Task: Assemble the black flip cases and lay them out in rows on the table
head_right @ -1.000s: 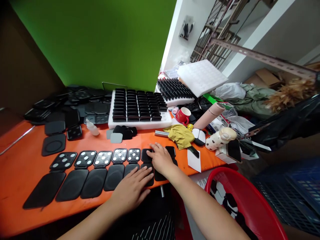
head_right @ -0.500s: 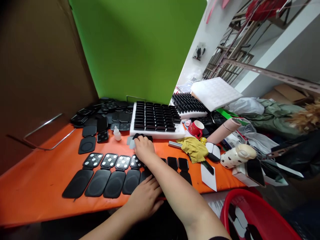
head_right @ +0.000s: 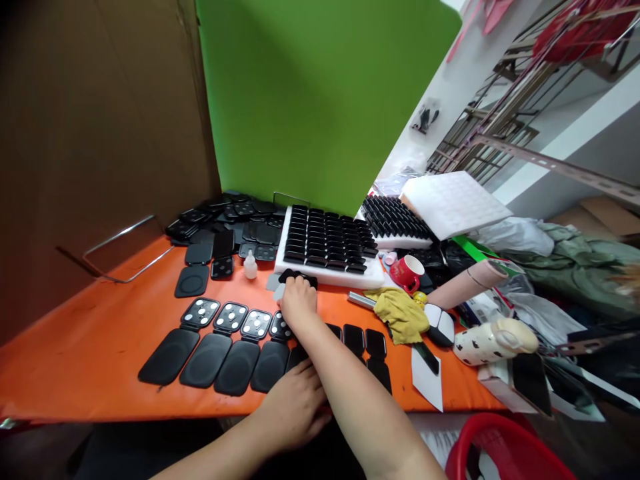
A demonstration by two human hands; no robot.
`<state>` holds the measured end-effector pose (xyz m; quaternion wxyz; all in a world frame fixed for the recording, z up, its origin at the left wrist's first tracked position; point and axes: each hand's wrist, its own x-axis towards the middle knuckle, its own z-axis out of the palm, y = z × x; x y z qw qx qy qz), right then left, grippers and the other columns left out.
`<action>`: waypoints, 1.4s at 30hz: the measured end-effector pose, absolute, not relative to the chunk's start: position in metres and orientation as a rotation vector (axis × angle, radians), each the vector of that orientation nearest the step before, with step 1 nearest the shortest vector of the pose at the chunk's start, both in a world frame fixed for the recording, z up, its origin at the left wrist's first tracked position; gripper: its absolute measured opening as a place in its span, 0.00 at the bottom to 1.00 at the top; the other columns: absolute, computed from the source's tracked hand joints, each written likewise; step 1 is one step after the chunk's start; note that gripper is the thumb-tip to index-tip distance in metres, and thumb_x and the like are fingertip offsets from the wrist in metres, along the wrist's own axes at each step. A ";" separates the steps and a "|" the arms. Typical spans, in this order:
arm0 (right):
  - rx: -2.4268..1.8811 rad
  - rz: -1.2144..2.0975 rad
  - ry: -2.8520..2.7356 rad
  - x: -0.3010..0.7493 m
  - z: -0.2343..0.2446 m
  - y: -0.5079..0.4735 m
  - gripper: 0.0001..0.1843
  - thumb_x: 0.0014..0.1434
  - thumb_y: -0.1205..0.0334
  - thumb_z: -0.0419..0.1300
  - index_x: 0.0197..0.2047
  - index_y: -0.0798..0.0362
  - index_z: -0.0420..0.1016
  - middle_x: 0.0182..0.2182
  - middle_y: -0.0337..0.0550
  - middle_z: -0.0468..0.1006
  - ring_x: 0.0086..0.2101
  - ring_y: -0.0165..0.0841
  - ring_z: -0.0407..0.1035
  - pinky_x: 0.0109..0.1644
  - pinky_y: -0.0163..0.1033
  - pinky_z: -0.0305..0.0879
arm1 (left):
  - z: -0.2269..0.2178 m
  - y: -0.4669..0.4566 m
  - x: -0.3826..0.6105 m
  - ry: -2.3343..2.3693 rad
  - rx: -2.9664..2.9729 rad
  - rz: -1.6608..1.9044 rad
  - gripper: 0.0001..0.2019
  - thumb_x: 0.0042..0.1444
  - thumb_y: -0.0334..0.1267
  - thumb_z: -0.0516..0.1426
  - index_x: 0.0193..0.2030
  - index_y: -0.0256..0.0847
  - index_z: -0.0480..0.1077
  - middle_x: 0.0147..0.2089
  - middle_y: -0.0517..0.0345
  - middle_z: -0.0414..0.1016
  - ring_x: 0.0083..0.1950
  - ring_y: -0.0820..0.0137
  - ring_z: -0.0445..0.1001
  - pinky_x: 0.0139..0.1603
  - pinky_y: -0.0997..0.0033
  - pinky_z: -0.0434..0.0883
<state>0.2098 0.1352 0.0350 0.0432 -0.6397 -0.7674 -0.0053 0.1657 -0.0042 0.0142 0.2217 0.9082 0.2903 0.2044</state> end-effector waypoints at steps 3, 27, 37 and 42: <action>-1.895 0.048 -2.388 0.222 0.041 0.134 0.09 0.56 0.57 0.56 0.40 0.51 0.68 0.38 0.44 0.70 0.39 0.36 0.65 0.37 0.36 0.59 | 0.014 -0.004 0.164 0.800 2.505 0.557 0.23 0.54 0.47 0.53 0.56 0.44 0.59 0.58 0.55 0.64 0.60 0.63 0.58 0.64 0.60 0.46; -1.612 0.103 -2.443 0.240 0.046 0.148 0.14 0.57 0.65 0.55 0.47 0.50 0.67 0.43 0.50 0.66 0.45 0.42 0.57 0.48 0.46 0.55 | 0.010 -0.005 0.161 0.824 2.495 0.533 0.23 0.56 0.49 0.49 0.58 0.47 0.57 0.63 0.60 0.59 0.62 0.66 0.56 0.62 0.62 0.49; -1.597 0.793 -2.347 0.319 0.055 0.111 0.12 0.61 0.57 0.47 0.33 0.53 0.67 0.30 0.37 0.70 0.31 0.29 0.65 0.35 0.33 0.61 | 0.010 -0.004 0.162 0.785 2.463 0.529 0.22 0.57 0.45 0.49 0.58 0.46 0.58 0.63 0.57 0.58 0.63 0.63 0.55 0.63 0.55 0.46; -1.546 1.013 -2.389 0.323 0.045 0.106 0.12 0.60 0.58 0.49 0.29 0.54 0.67 0.29 0.37 0.69 0.30 0.28 0.63 0.34 0.31 0.60 | 0.012 -0.003 0.163 0.789 2.455 0.518 0.22 0.57 0.45 0.50 0.58 0.45 0.59 0.62 0.56 0.59 0.63 0.62 0.55 0.63 0.56 0.46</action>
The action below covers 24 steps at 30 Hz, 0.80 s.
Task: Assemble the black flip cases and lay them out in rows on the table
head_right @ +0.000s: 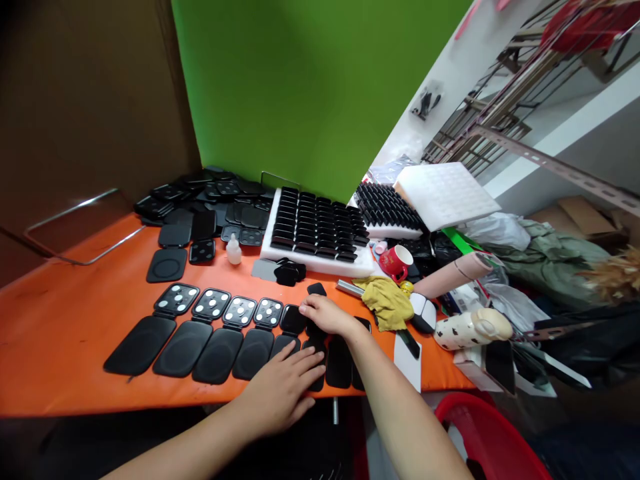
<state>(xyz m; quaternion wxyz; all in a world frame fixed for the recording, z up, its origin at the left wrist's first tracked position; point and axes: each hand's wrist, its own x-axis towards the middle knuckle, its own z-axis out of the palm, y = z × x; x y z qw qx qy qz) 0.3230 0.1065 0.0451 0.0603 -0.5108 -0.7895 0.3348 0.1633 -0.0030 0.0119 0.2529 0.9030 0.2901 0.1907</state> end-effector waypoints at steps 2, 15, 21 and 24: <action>-1.549 1.031 -2.406 0.321 0.043 0.109 0.12 0.60 0.59 0.49 0.29 0.54 0.67 0.29 0.37 0.69 0.30 0.28 0.63 0.34 0.32 0.59 | 0.013 -0.003 0.163 0.792 2.453 0.514 0.22 0.56 0.46 0.50 0.58 0.46 0.59 0.62 0.57 0.59 0.63 0.63 0.56 0.63 0.56 0.46; -1.554 0.986 -2.517 0.320 0.036 0.123 0.10 0.59 0.61 0.52 0.29 0.54 0.70 0.29 0.38 0.71 0.32 0.29 0.64 0.37 0.33 0.59 | 0.013 -0.002 0.165 0.809 2.444 0.478 0.22 0.57 0.45 0.50 0.58 0.47 0.58 0.62 0.58 0.59 0.63 0.64 0.55 0.63 0.56 0.46; -1.574 0.916 -2.536 0.319 0.036 0.121 0.09 0.59 0.61 0.53 0.31 0.53 0.70 0.30 0.38 0.72 0.32 0.29 0.65 0.37 0.32 0.59 | 0.011 -0.003 0.166 0.808 2.447 0.480 0.22 0.57 0.45 0.50 0.58 0.47 0.58 0.62 0.59 0.59 0.63 0.64 0.55 0.63 0.56 0.45; -1.617 0.824 -2.527 0.317 0.037 0.118 0.09 0.59 0.60 0.54 0.31 0.54 0.70 0.30 0.39 0.71 0.32 0.29 0.65 0.36 0.32 0.59 | 0.011 -0.003 0.166 0.810 2.449 0.481 0.22 0.57 0.46 0.50 0.58 0.46 0.58 0.62 0.58 0.59 0.63 0.64 0.55 0.63 0.57 0.45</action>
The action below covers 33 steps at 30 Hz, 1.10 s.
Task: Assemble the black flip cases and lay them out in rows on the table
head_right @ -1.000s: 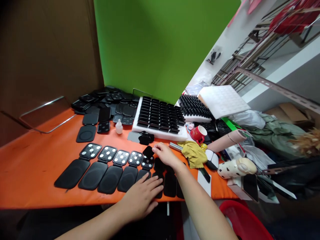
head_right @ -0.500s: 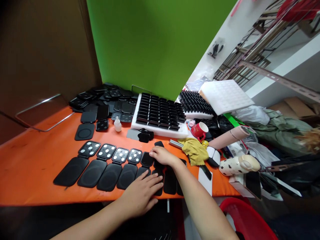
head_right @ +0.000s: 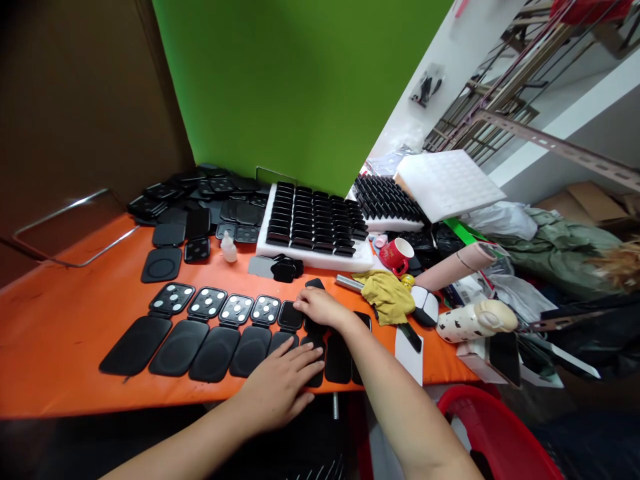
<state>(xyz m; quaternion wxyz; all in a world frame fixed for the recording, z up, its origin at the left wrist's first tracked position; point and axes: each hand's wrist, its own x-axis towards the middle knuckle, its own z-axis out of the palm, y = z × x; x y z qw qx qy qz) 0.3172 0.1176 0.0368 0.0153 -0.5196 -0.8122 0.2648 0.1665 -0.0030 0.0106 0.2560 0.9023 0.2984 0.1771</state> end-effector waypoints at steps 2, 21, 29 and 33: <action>-1.647 0.753 -2.516 0.315 0.037 0.114 0.09 0.58 0.59 0.54 0.31 0.54 0.70 0.31 0.40 0.70 0.32 0.30 0.64 0.36 0.33 0.58 | 0.011 -0.003 0.167 0.812 2.451 0.479 0.22 0.57 0.46 0.49 0.58 0.47 0.58 0.62 0.58 0.59 0.63 0.64 0.55 0.63 0.57 0.45; -1.830 0.504 -2.492 0.354 0.041 0.127 0.22 0.55 0.62 0.58 0.54 0.46 0.65 0.47 0.44 0.66 0.47 0.35 0.62 0.49 0.37 0.56 | 0.012 -0.001 0.167 0.795 2.389 0.454 0.24 0.56 0.46 0.51 0.59 0.48 0.57 0.63 0.57 0.58 0.64 0.63 0.54 0.64 0.54 0.44; -1.833 0.557 -2.563 0.357 0.041 0.141 0.25 0.52 0.58 0.61 0.54 0.46 0.64 0.46 0.43 0.65 0.43 0.34 0.65 0.46 0.36 0.58 | 0.023 0.004 0.164 0.819 2.317 0.420 0.23 0.53 0.48 0.54 0.56 0.53 0.61 0.62 0.61 0.59 0.63 0.63 0.56 0.63 0.50 0.50; -1.847 0.539 -2.592 0.357 0.041 0.146 0.22 0.49 0.58 0.63 0.49 0.49 0.68 0.43 0.43 0.66 0.42 0.36 0.65 0.43 0.36 0.59 | 0.031 0.002 0.153 0.874 2.302 0.419 0.21 0.55 0.43 0.52 0.57 0.52 0.60 0.62 0.61 0.59 0.62 0.64 0.57 0.62 0.52 0.54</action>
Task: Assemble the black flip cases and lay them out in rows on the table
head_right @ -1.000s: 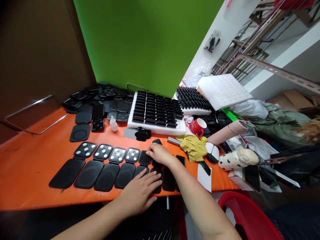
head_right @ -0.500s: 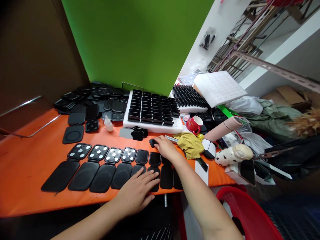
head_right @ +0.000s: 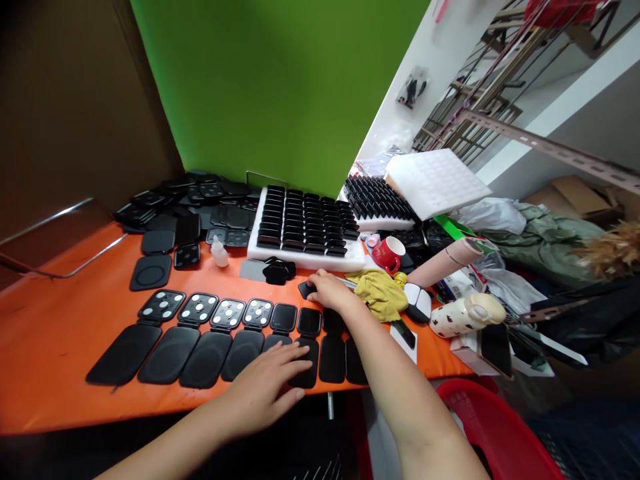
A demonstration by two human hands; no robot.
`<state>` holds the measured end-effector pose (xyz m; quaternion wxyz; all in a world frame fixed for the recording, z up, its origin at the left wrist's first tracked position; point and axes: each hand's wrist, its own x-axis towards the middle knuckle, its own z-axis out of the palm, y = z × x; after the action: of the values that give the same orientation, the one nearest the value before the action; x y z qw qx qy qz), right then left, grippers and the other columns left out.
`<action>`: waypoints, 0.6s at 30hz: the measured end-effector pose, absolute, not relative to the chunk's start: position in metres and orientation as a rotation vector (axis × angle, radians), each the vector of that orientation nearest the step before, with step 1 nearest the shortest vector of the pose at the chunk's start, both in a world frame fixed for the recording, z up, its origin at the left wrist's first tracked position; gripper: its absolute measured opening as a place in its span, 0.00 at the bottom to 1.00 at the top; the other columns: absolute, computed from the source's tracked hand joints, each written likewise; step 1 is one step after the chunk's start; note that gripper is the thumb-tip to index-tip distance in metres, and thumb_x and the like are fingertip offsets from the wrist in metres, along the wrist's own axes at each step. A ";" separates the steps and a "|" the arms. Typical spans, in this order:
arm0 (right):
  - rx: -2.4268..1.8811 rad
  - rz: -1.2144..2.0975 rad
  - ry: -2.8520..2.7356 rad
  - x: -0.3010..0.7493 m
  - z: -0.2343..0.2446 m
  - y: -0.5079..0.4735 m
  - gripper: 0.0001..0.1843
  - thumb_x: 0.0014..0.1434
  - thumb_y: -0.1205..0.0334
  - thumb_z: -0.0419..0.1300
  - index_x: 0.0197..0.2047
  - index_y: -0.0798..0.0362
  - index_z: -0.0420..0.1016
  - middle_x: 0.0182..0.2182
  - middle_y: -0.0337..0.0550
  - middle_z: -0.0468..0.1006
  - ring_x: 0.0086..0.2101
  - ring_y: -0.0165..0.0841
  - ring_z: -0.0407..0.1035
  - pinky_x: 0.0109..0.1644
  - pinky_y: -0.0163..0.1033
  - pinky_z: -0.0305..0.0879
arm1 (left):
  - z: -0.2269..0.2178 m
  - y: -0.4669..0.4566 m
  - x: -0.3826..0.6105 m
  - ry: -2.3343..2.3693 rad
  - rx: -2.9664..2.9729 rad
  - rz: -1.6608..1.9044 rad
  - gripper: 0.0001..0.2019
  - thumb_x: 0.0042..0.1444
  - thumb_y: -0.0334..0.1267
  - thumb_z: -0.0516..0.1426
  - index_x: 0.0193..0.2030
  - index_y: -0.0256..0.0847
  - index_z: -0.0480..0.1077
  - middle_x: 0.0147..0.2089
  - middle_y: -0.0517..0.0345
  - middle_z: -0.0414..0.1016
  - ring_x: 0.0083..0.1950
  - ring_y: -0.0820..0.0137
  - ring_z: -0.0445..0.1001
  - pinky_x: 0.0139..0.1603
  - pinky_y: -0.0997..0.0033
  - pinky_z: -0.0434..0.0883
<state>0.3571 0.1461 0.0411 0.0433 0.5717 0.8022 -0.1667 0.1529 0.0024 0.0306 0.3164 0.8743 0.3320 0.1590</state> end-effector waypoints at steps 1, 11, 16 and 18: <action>1.744 -0.502 2.454 0.358 0.041 0.147 0.22 0.49 0.57 0.63 0.48 0.49 0.68 0.43 0.43 0.66 0.42 0.36 0.65 0.43 0.37 0.59 | 0.031 0.001 0.147 0.898 2.307 0.421 0.20 0.56 0.42 0.52 0.56 0.51 0.61 0.62 0.60 0.60 0.62 0.65 0.58 0.62 0.52 0.54; 1.719 -0.441 2.432 0.352 0.044 0.168 0.25 0.37 0.55 0.69 0.40 0.53 0.70 0.37 0.45 0.70 0.39 0.40 0.66 0.40 0.38 0.59 | 0.012 -0.006 0.093 1.145 2.517 0.489 0.17 0.58 0.37 0.49 0.54 0.49 0.65 0.59 0.58 0.65 0.59 0.62 0.63 0.60 0.52 0.60; 1.765 -0.410 2.488 0.350 0.054 0.156 0.19 0.45 0.62 0.66 0.41 0.55 0.69 0.40 0.48 0.70 0.42 0.40 0.64 0.45 0.39 0.56 | 0.006 -0.006 0.097 1.166 2.583 0.589 0.17 0.58 0.36 0.50 0.54 0.46 0.64 0.57 0.56 0.66 0.58 0.62 0.64 0.59 0.53 0.62; 1.789 -0.436 2.519 0.350 0.061 0.147 0.08 0.53 0.62 0.59 0.38 0.55 0.70 0.38 0.48 0.71 0.41 0.38 0.64 0.45 0.40 0.56 | 0.007 -0.006 0.098 1.172 2.580 0.602 0.17 0.58 0.36 0.50 0.54 0.45 0.65 0.57 0.56 0.67 0.58 0.61 0.63 0.59 0.52 0.61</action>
<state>0.3502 0.1474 0.0612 0.0106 0.5732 0.8073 -0.1399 0.0981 -0.0060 0.0065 0.1220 0.8839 0.4016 0.2063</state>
